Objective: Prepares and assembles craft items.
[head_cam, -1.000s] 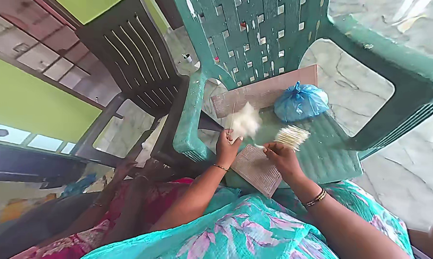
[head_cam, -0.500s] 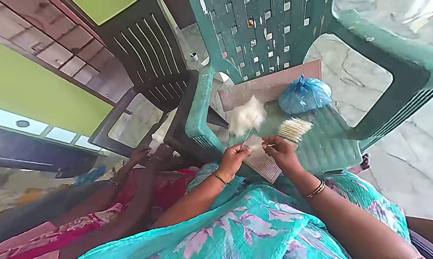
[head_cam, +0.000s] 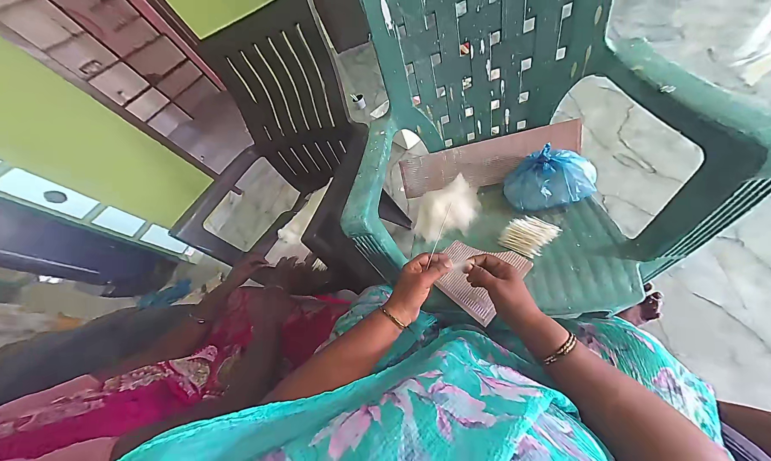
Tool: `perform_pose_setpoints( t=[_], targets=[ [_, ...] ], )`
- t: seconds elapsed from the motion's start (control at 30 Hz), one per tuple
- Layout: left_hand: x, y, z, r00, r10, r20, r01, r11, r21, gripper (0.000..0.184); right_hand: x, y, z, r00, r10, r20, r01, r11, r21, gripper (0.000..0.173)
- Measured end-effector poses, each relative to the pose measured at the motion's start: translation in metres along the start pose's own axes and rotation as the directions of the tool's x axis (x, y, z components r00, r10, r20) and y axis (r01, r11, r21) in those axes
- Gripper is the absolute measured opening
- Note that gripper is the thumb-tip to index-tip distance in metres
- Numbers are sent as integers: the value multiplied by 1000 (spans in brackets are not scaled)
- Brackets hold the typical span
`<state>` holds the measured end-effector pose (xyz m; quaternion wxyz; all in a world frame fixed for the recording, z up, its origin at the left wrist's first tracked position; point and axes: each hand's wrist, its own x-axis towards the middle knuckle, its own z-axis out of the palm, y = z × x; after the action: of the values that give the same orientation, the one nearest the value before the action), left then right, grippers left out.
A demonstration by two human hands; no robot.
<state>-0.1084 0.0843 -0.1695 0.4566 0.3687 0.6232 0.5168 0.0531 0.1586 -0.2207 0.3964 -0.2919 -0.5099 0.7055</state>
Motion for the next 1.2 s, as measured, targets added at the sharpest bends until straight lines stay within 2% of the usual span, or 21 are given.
perform_pose_setpoints(
  t=[0.1,0.27,0.37,0.43,0.5,0.57,0.73,0.83,0.97,1.2],
  targets=[
    [1,2,1,999,-15,36,14,999,44,9,0,2,1,1000,-14,4,14,1000,-6,8],
    [2,2,3,1000,-22,-7,22,996,92,7,5,-3,-4,997,27,-78,-29,999,-22,13],
    [2,0,4,1000,-28,-12,30,994,107,7,6,-3,-7,1000,18,-17,-19,998,-63,17],
    [3,-3,5,999,-39,-5,39,992,116,6,8,1,-7,999,3,33,2,988,-153,20],
    [4,-7,6,999,-37,-9,38,992,122,5,11,6,-6,999,-16,33,24,968,-249,9],
    [6,-12,6,1000,-18,-26,21,990,143,5,13,5,-7,999,-27,21,32,939,-342,6],
    [11,-25,0,998,-54,-18,57,972,227,11,17,6,-11,995,-79,68,104,812,-574,12],
    [10,-33,-3,996,-92,3,89,963,254,15,17,6,-9,990,-61,124,129,740,-661,16],
    [9,-39,-7,993,-115,6,111,972,206,25,19,8,-8,984,62,169,70,734,-676,25],
    [18,-36,-16,998,-63,7,62,989,138,15,21,8,-10,986,114,125,-28,838,-546,30]
  ],
)
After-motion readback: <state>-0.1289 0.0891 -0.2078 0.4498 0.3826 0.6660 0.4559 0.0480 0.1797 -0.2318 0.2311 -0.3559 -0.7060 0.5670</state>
